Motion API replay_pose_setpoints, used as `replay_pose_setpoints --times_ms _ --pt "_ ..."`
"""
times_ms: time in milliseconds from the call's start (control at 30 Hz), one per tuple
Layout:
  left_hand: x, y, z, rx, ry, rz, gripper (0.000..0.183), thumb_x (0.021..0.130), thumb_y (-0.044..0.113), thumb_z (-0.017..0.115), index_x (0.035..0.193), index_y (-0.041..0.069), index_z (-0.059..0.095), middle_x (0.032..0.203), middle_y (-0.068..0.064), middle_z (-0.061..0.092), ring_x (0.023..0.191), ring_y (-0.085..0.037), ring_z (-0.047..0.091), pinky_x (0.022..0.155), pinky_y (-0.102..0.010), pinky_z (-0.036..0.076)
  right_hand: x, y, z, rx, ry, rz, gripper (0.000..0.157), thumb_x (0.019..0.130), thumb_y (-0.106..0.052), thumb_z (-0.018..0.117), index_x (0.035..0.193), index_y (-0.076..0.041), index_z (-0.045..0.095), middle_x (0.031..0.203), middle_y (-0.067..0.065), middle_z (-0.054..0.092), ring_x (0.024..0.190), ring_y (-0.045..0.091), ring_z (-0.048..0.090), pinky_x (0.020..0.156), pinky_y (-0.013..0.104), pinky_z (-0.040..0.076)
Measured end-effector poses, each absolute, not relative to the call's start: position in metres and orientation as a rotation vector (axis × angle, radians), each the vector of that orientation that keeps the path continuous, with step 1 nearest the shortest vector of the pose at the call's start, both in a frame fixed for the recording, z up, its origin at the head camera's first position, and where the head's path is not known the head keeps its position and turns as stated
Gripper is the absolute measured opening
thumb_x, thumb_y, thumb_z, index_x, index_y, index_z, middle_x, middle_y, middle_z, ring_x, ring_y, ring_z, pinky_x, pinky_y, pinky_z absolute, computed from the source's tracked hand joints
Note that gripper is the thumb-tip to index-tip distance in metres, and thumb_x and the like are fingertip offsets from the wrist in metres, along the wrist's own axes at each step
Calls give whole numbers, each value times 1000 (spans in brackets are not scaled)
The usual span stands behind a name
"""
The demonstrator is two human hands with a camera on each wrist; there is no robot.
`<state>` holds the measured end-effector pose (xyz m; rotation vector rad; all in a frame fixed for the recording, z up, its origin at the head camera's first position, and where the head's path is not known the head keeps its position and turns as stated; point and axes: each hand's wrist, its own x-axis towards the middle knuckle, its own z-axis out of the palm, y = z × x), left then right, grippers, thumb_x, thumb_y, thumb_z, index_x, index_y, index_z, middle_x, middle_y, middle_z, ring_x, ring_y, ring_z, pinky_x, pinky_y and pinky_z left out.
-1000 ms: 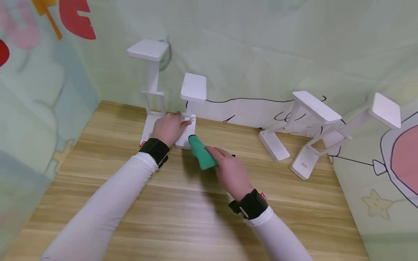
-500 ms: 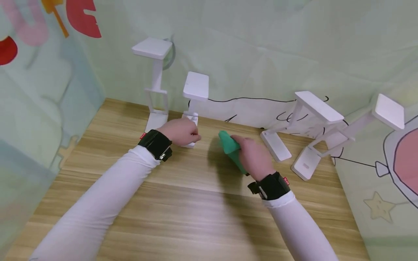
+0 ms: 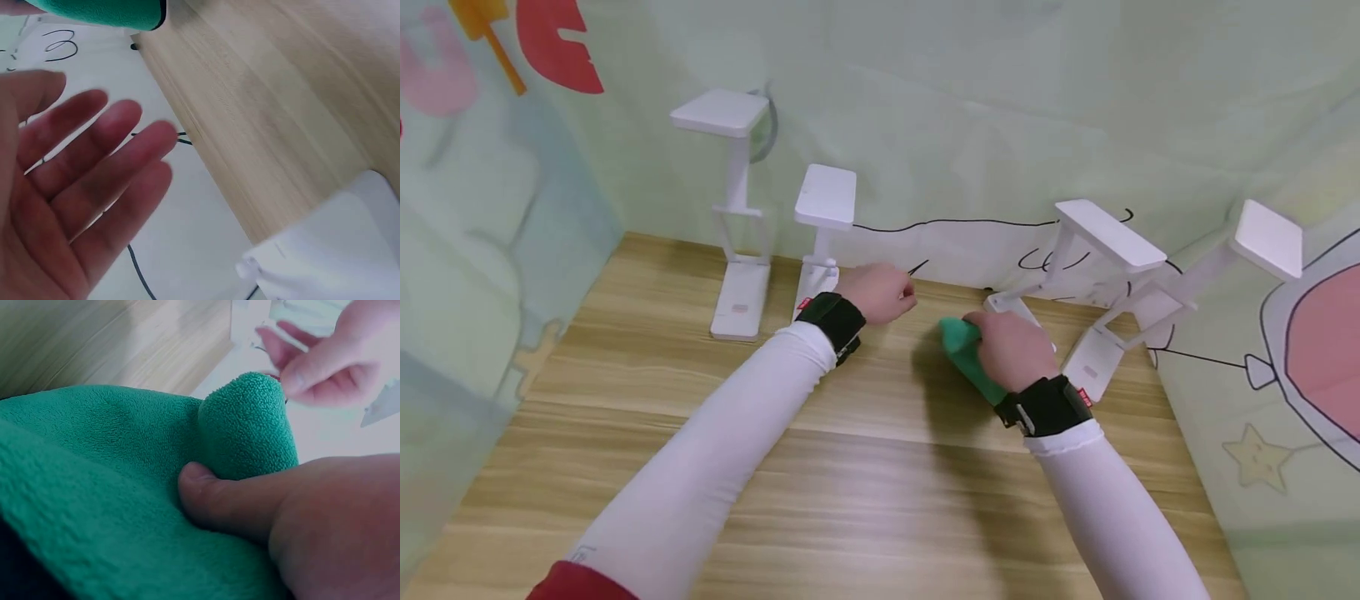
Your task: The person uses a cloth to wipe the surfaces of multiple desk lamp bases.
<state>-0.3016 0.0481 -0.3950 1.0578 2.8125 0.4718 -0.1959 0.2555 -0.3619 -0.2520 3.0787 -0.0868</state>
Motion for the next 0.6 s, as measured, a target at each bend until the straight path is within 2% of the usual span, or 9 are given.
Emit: replay_pose_setpoints --times_ms 200,433,600 --pt "-306 90 -389 1071 2882 291 22 101 29 52 93 16 69 83 4 62 75 -12 56 64 -31 50 -190 263 -362 -232 3072 -67 43 91 2 50 125 -17 67 99 11 68 77 25 58 52 44 50" --pt "-304 138 -389 1157 2886 363 18 99 32 56 96 17 65 87 5 63 77 -10 57 65 -32 51 -173 263 -366 -289 3129 -78 41 88 4 50 114 -19 72 81 7 65 68 24 56 47 42 46" --pt "-305 169 -387 1180 2841 448 23 98 36 60 108 16 67 97 5 66 82 -10 58 68 -30 52 -169 264 -367 -268 3106 -73 37 89 3 51 110 -21 72 73 5 60 63 23 54 44 40 43"
